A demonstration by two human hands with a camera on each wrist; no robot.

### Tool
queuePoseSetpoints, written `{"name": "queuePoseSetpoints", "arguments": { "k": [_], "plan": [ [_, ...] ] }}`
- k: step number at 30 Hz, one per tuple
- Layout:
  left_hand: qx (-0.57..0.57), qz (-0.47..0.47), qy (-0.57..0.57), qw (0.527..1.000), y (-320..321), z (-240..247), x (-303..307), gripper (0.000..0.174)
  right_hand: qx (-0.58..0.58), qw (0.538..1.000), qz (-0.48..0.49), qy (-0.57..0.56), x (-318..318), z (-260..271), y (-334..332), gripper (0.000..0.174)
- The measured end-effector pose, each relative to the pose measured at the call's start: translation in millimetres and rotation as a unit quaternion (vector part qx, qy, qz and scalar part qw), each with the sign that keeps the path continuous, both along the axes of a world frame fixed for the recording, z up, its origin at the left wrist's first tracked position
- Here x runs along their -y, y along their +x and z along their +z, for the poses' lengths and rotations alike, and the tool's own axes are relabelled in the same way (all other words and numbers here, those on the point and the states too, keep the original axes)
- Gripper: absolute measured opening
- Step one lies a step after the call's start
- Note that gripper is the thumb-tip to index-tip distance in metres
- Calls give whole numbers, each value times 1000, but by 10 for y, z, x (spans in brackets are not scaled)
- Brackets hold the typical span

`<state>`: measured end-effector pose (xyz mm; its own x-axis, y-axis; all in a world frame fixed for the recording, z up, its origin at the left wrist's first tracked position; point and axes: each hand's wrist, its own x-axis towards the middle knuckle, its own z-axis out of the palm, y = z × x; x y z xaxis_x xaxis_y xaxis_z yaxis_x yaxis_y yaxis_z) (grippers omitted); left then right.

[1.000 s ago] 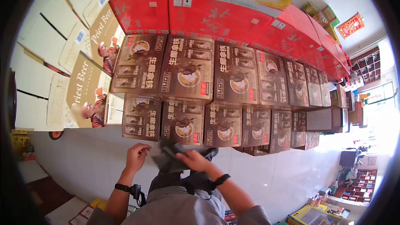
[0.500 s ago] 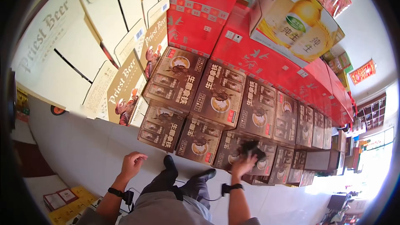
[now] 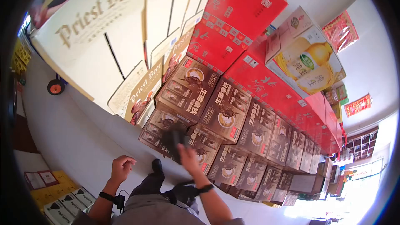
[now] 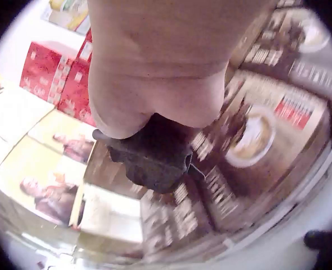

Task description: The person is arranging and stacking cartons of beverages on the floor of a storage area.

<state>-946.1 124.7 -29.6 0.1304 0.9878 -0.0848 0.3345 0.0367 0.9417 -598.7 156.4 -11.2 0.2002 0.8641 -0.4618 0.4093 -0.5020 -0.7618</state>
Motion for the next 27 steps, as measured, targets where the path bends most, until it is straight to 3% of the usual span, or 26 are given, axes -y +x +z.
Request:
{"name": "queuePoseSetpoints", "arguments": {
  "k": [1, 2, 3, 4, 6, 7, 8, 9, 11, 13, 14, 15, 16, 19, 20, 21, 22, 23, 24, 27],
  "plan": [
    [7, 7, 5, 1000, -30, -35, 2, 29, -34, 992, -82, 95, 227, -327, 356, 48],
    [14, 7, 10, 1000, -59, -112, 10, 29, 46, 992, -116, 4, 444, -247, 780, 45],
    [12, 5, 4, 1000, -76, -131, -3, 29, 138, 979, -137, 58, 711, -303, 1151, 41],
    [8, 3, -1, 1000, -94, -133, -25, 29, 204, 950, -165, 172, 1201, -928, 1781, 41],
    [0, -1, 0, 1000, -101, -132, -46, 29, 244, 911, -299, 145, 1656, -451, 2077, 49],
    [-5, -6, 7, 1000, -104, -133, -63, 28, 325, 876, -337, 114, 1977, -628, 2435, 52],
    [-12, -10, 15, 1000, -116, -119, -86, 28, 432, 813, -346, 183, 2232, -816, 2605, 57],
    [-17, -17, 13, 1000, -123, -81, -107, 28, 406, 815, -394, 127, 2442, -950, 2830, 59],
    [-29, -34, 7, 999, -116, 7, -143, 26, 536, 753, -379, 43, 2530, -1329, 2902, 53],
    [-51, -42, 5, 998, -144, 41, -151, 25, 527, 824, -206, -28, 2520, -2107, 3155, 55],
    [-63, -45, 4, 997, -177, 44, -141, 25, 476, 826, -303, -5, 1906, -1540, 2413, 51],
    [-68, -40, 11, 997, -220, 33, -126, 25, 534, 822, -195, -26, 1582, -1293, 1992, 51],
    [-72, -36, 17, 997, -264, 10, -96, 24, 479, 839, -226, 124, 1407, -1705, 1888, 56],
    [-69, 0, 34, 997, -376, -90, -24, 24, 410, 878, -62, 239, 697, -1813, 621, 59],
    [-64, 15, 35, 997, -394, -114, 37, 24, 276, 920, 12, 277, 487, -1790, 196, 61],
    [-61, 27, 21, 998, -395, -55, 69, 24, 169, 952, 134, 215, 356, -1714, -175, 44],
    [-58, 37, 8, 998, -415, 63, 69, 24, 60, 955, 251, 144, 274, -1553, -532, 31],
    [-54, 47, -4, 997, -432, 121, 84, 24, -49, 930, 358, 66, 157, -1249, -757, 27],
    [-59, 58, 22, 996, -505, 6, 106, 24, -246, 909, 326, -86, 11, -446, -1014, 39],
    [-31, 142, 39, 989, -704, 77, 136, 25, -119, 926, 359, -2, -229, -237, -1002, 39]
  ]
}}
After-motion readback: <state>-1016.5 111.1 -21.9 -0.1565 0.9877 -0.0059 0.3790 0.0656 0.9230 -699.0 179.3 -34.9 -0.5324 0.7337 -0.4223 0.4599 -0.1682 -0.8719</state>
